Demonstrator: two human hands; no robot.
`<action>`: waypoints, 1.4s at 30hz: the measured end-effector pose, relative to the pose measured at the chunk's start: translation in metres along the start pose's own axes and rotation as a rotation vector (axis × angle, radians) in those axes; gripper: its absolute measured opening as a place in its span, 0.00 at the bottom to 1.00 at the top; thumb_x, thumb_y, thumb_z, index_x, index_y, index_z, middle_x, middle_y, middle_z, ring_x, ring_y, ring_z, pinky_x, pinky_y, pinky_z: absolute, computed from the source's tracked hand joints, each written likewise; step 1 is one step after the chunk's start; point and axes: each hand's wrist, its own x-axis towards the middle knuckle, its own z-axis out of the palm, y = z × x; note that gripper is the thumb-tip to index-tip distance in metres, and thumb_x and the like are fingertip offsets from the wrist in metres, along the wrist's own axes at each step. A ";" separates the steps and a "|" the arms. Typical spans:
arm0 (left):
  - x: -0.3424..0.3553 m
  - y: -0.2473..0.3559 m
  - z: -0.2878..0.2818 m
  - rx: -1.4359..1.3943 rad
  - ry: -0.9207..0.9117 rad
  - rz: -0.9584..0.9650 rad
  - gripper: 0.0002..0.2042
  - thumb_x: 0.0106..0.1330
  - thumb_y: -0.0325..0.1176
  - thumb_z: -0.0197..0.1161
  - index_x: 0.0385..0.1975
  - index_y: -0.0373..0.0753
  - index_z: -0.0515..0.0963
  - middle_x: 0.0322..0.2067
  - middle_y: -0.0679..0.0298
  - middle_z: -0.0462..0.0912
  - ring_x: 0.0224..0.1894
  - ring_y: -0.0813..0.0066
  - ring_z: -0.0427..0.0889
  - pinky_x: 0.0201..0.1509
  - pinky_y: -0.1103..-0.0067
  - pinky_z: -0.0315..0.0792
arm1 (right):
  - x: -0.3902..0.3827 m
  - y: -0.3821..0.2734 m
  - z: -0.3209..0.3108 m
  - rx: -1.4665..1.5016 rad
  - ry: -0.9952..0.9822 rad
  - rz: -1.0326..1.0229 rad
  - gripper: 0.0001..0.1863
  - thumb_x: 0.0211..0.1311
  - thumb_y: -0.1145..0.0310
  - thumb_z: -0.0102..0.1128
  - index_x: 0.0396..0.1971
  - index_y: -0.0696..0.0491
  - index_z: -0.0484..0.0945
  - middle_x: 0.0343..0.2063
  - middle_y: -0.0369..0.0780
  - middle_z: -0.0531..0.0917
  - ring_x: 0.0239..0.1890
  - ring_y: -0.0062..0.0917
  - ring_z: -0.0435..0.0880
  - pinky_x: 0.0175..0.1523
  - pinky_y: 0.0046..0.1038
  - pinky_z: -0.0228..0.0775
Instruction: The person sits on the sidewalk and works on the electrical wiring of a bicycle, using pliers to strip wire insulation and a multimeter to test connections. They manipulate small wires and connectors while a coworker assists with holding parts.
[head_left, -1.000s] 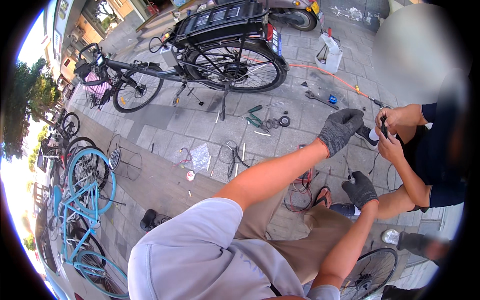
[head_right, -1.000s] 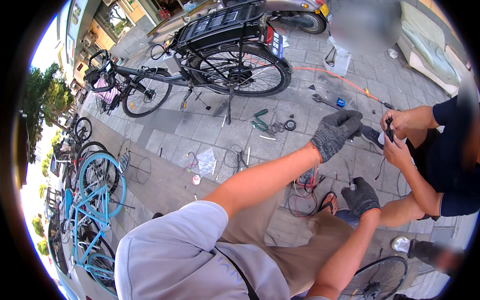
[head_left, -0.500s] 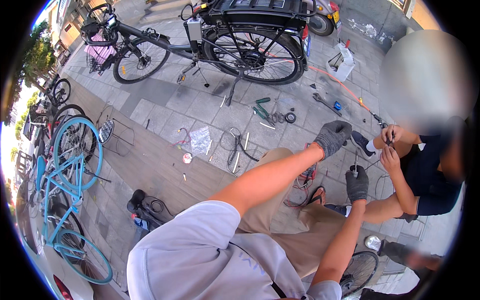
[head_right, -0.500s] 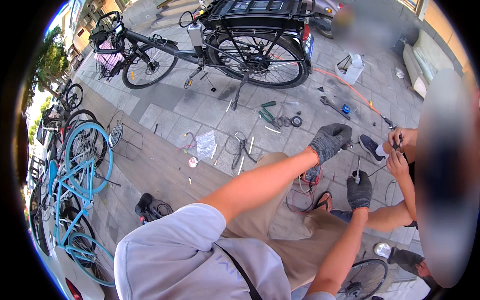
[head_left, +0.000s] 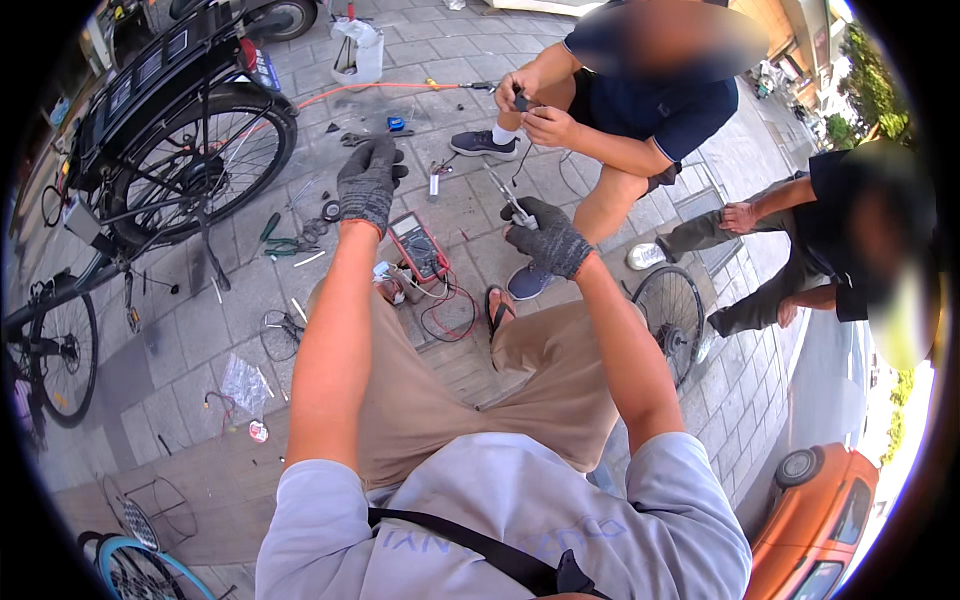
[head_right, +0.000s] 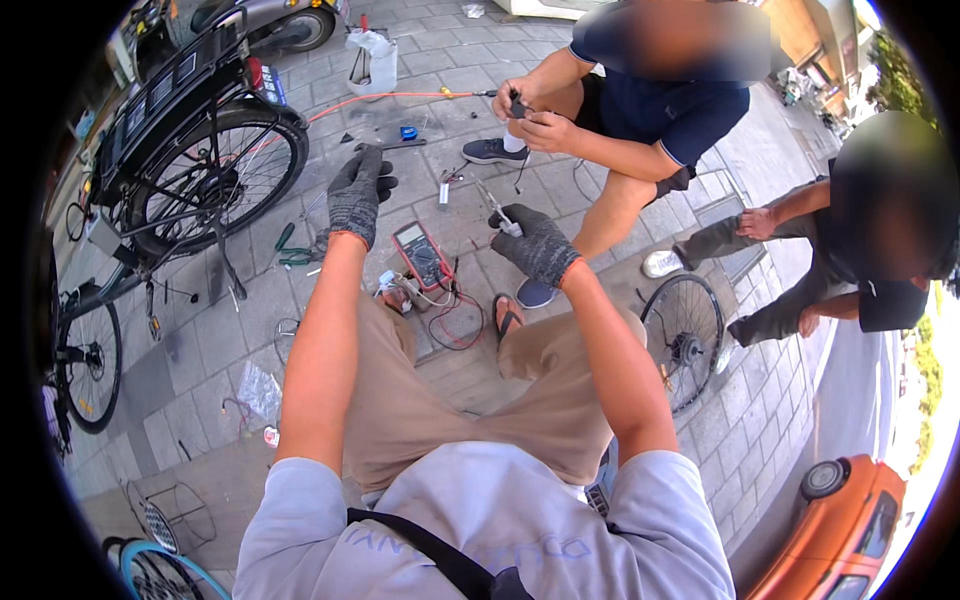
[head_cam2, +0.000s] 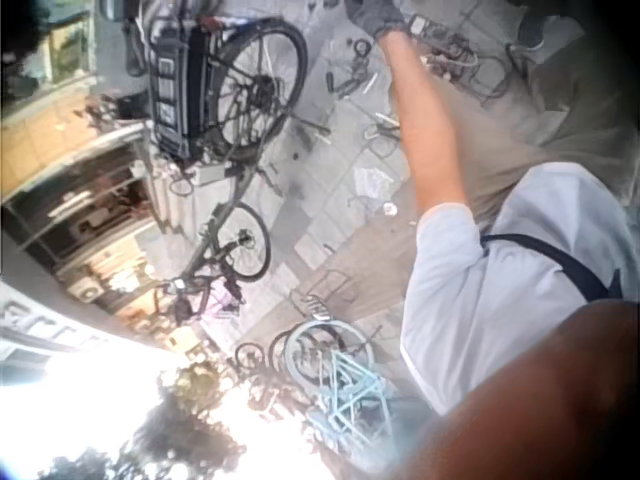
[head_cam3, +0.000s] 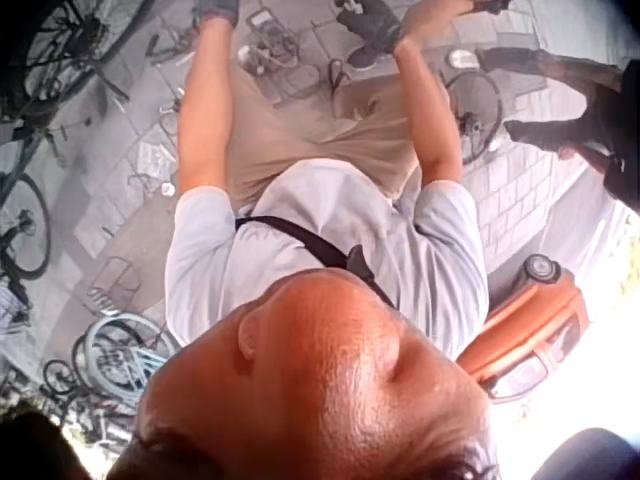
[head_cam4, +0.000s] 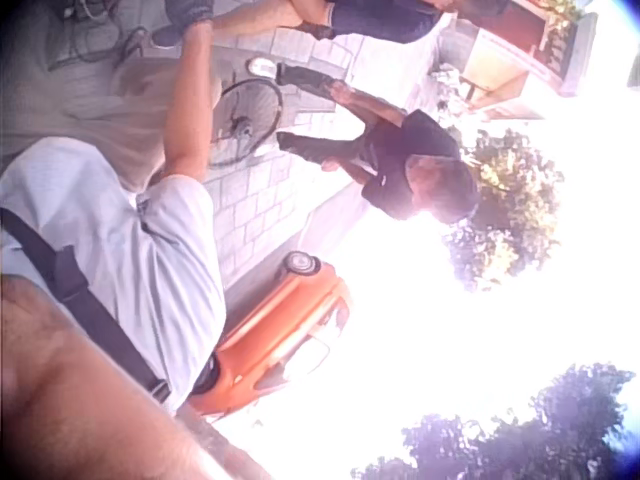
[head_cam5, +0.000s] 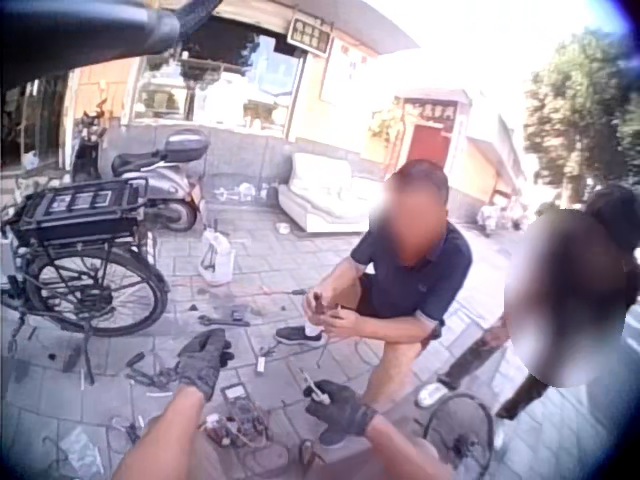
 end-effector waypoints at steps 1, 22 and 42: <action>-0.001 -0.003 0.003 0.013 0.004 -0.009 0.22 0.71 0.50 0.65 0.53 0.38 0.81 0.39 0.61 0.87 0.32 0.75 0.86 0.34 0.78 0.75 | -0.003 -0.001 0.001 -0.033 0.000 -0.033 0.16 0.63 0.65 0.67 0.47 0.56 0.79 0.30 0.34 0.80 0.31 0.17 0.76 0.39 0.25 0.73; 0.024 -0.031 0.073 0.140 0.070 0.050 0.18 0.73 0.44 0.64 0.53 0.37 0.81 0.36 0.60 0.86 0.32 0.72 0.86 0.35 0.77 0.78 | 0.008 0.100 0.000 -0.598 -0.343 0.163 0.26 0.55 0.56 0.60 0.50 0.57 0.79 0.43 0.54 0.85 0.49 0.48 0.85 0.55 0.45 0.75; 0.064 -0.070 0.184 -0.117 -0.232 -0.245 0.25 0.71 0.39 0.67 0.63 0.33 0.71 0.51 0.57 0.84 0.49 0.66 0.85 0.48 0.72 0.79 | 0.060 0.076 -0.016 -0.684 -0.263 0.013 0.24 0.51 0.58 0.68 0.47 0.53 0.79 0.37 0.50 0.84 0.42 0.46 0.85 0.49 0.46 0.76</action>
